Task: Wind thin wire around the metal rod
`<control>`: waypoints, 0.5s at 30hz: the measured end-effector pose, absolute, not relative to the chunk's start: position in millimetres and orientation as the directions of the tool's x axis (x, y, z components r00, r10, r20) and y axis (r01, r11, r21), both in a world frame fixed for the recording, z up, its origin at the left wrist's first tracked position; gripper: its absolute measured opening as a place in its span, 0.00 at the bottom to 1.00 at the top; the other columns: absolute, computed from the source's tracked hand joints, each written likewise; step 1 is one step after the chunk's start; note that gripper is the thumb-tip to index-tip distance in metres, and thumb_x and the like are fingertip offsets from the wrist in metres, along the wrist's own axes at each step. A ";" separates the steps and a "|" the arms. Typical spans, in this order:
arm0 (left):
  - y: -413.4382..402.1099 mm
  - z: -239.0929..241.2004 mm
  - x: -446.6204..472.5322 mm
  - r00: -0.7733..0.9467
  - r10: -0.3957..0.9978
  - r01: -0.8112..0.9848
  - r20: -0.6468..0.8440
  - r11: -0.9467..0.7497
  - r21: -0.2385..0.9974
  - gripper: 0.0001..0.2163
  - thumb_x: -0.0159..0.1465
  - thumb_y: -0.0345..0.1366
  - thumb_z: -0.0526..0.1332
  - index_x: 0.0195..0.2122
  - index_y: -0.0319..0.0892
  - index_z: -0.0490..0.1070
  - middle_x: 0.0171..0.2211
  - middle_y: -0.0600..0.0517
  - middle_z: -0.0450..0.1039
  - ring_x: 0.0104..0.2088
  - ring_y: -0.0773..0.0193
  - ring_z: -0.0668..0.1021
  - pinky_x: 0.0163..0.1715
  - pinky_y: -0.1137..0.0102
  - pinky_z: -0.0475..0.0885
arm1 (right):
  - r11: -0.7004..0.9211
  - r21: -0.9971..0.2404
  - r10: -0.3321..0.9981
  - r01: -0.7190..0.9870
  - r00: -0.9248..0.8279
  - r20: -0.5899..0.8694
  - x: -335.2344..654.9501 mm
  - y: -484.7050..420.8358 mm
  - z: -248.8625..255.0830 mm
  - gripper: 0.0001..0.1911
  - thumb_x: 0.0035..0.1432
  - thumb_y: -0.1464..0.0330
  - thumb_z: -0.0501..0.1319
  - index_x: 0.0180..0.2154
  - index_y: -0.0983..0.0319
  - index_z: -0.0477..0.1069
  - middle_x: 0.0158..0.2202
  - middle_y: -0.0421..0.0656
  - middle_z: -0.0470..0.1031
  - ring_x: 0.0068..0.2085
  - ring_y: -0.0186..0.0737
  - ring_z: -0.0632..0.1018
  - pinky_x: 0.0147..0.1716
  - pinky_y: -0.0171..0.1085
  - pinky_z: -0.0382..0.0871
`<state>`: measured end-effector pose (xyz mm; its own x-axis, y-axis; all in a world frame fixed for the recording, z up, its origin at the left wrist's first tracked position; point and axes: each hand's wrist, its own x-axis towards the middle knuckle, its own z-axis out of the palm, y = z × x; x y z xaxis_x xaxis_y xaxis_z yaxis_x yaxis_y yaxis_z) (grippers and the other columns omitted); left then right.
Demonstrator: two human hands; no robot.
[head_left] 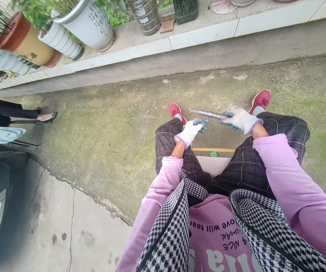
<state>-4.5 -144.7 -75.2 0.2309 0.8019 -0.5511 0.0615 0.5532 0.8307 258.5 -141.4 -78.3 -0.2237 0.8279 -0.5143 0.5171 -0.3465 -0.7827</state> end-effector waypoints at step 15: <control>-133.4 -74.6 -11.3 0.209 0.776 0.147 -0.595 0.576 0.804 0.06 0.63 0.20 0.73 0.33 0.37 0.81 0.29 0.54 0.83 0.28 0.71 0.76 0.34 0.74 0.73 | -0.313 -0.758 0.586 0.572 -0.512 -0.628 271.2 -169.5 -57.6 0.23 0.46 0.49 0.83 0.31 0.60 0.83 0.25 0.41 0.78 0.24 0.35 0.72 0.22 0.35 0.67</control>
